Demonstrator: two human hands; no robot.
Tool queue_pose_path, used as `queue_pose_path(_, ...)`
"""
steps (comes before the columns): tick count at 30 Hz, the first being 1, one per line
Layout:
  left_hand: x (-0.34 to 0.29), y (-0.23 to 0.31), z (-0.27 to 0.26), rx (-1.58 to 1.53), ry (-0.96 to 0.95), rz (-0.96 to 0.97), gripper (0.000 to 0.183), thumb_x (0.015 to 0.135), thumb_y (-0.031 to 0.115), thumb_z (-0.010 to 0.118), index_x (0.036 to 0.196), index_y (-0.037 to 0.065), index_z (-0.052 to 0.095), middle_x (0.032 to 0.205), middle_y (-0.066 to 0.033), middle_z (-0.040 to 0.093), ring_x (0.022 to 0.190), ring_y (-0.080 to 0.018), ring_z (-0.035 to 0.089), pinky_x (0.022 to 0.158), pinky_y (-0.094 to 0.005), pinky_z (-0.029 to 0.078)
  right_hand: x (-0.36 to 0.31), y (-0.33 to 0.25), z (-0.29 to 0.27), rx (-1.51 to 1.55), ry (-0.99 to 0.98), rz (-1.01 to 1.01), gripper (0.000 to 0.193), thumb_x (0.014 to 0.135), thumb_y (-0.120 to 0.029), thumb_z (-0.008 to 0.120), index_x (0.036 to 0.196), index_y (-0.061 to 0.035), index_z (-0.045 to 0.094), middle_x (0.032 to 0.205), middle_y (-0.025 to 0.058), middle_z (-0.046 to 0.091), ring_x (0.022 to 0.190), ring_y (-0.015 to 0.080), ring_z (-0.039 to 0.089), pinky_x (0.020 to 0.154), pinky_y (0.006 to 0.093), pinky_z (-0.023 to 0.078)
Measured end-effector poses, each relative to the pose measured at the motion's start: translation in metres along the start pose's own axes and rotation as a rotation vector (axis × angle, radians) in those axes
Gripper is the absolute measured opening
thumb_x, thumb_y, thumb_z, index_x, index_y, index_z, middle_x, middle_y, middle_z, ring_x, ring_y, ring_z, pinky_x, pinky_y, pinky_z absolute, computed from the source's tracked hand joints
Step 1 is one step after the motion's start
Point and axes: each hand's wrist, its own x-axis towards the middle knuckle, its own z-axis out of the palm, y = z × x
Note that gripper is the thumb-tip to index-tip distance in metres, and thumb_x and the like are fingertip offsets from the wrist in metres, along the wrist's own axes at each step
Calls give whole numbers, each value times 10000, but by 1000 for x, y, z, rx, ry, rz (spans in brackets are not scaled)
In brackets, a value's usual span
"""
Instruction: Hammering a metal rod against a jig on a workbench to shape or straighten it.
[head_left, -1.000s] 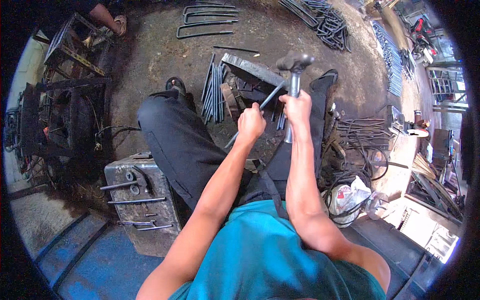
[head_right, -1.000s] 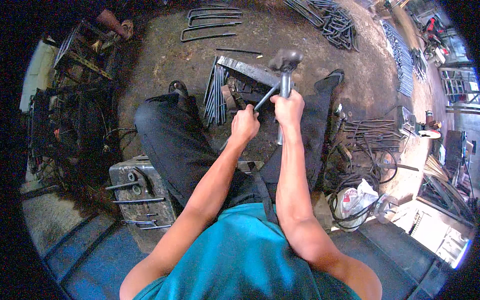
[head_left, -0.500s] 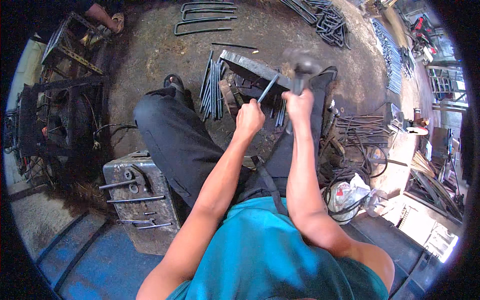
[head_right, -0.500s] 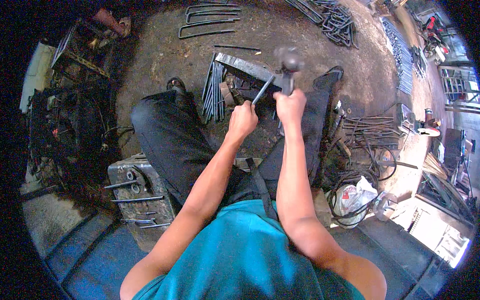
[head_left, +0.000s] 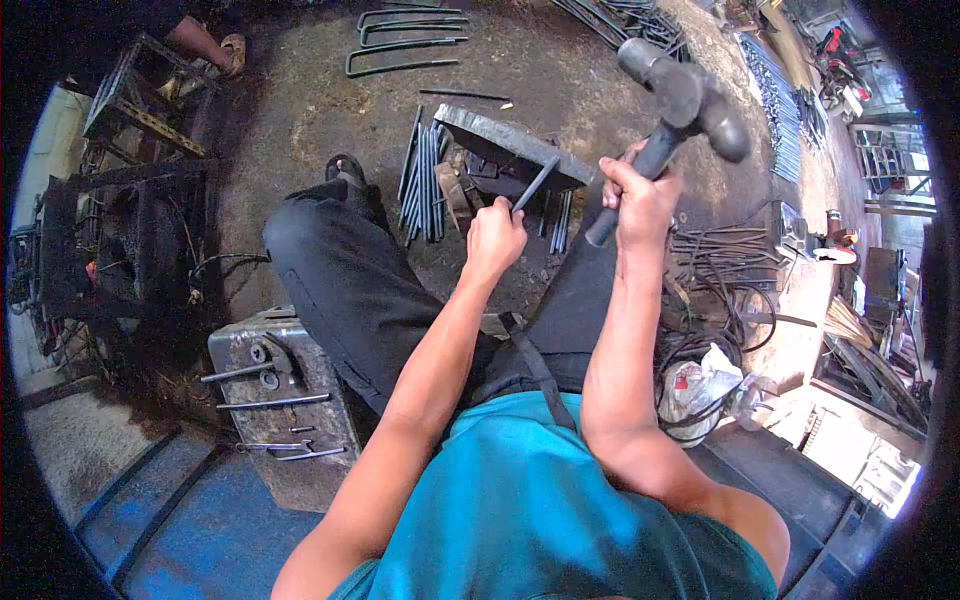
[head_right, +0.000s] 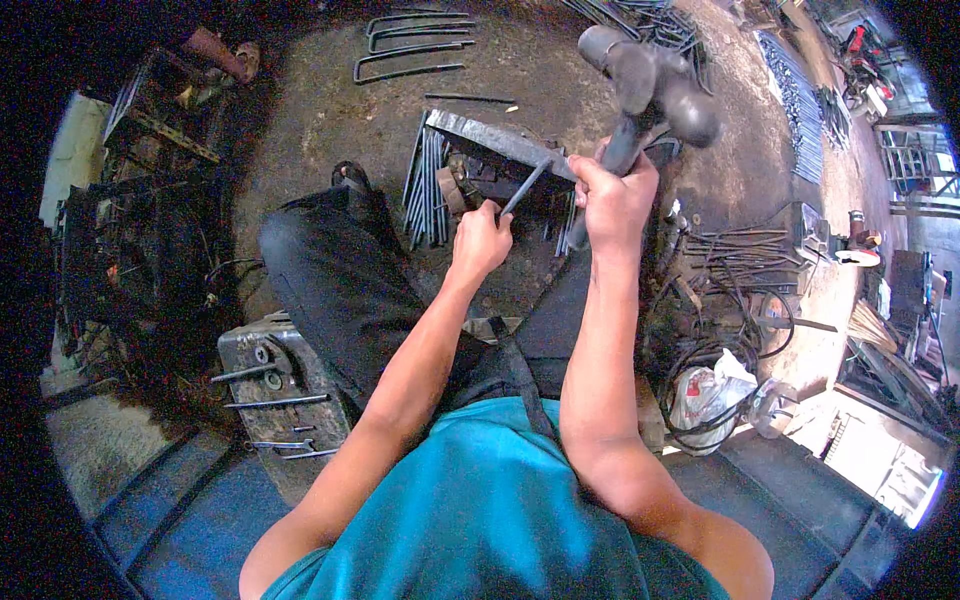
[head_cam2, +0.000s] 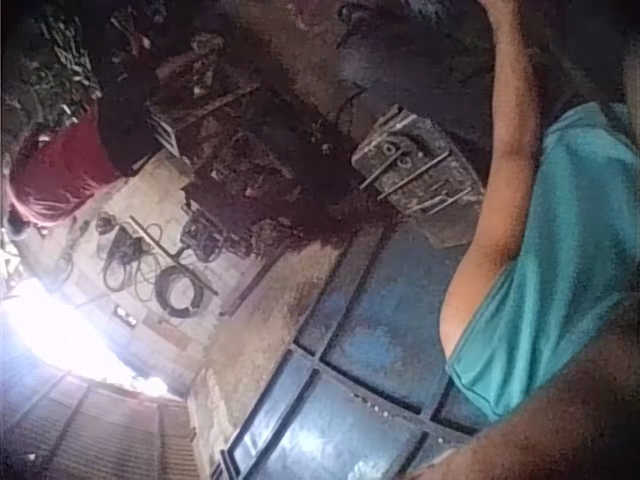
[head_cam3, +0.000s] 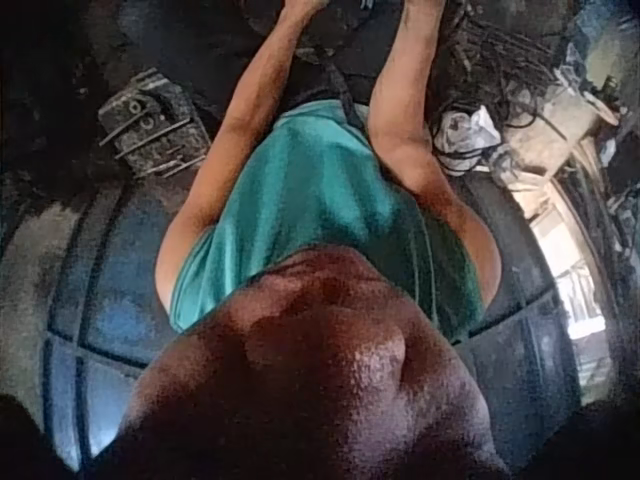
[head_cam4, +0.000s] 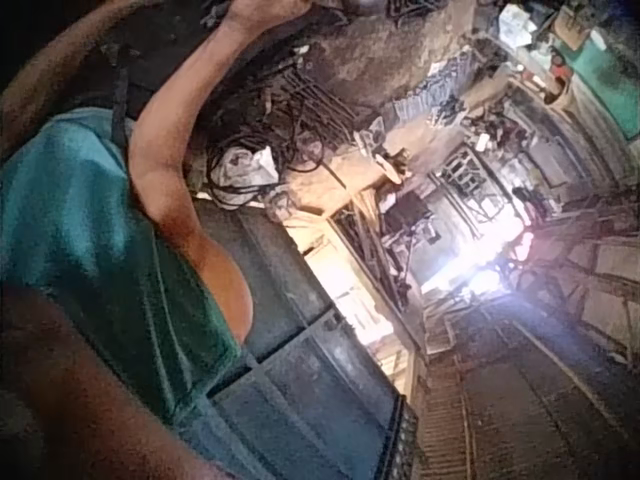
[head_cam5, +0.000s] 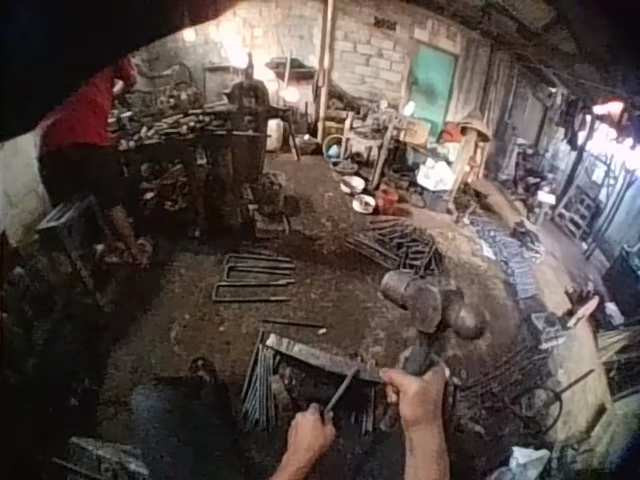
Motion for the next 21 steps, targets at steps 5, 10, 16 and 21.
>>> queue_pose_path(5, 3, -3, 8, -5, 7, 2, 271, 878, 209, 604, 926, -57, 592, 853, -315, 638, 861, -483, 617, 781, -539, 482, 5, 98, -19, -642, 88, 31, 147, 678, 17, 697, 744, 12, 565, 648, 61, 592, 574, 220, 597, 545, 373, 466)
queue_pose_path(10, -1, -25, 21, 19, -56, -32, 268, 886, 180, 589, 963, -73, 545, 853, -350, 618, 898, -506, 602, 797, -556, 463, 4, 111, -31, -612, 118, 273, 144, 646, -20, 691, 699, 3, 558, 592, 83, 580, 524, 210, 570, 516, 376, 437)
queue_pose_path(16, 10, -17, 21, -106, -59, 11, 294, 874, 212, 622, 933, -74, 590, 805, -303, 640, 839, -435, 647, 752, -503, 492, -6, 8, -16, -123, 104, 197, 214, 702, 75, 655, 783, -44, 496, 587, 22, 498, 401, 109, 458, 360, 265, 340)
queue_pose_path(21, 14, -26, 26, -202, 7, -4, 273, 842, 224, 666, 901, -38, 622, 670, -160, 669, 611, -259, 679, 634, -403, 513, -9, -18, -1, 2, 52, 16, 248, 736, 77, 671, 832, -59, 487, 657, 2, 481, 434, 94, 455, 398, 240, 362)
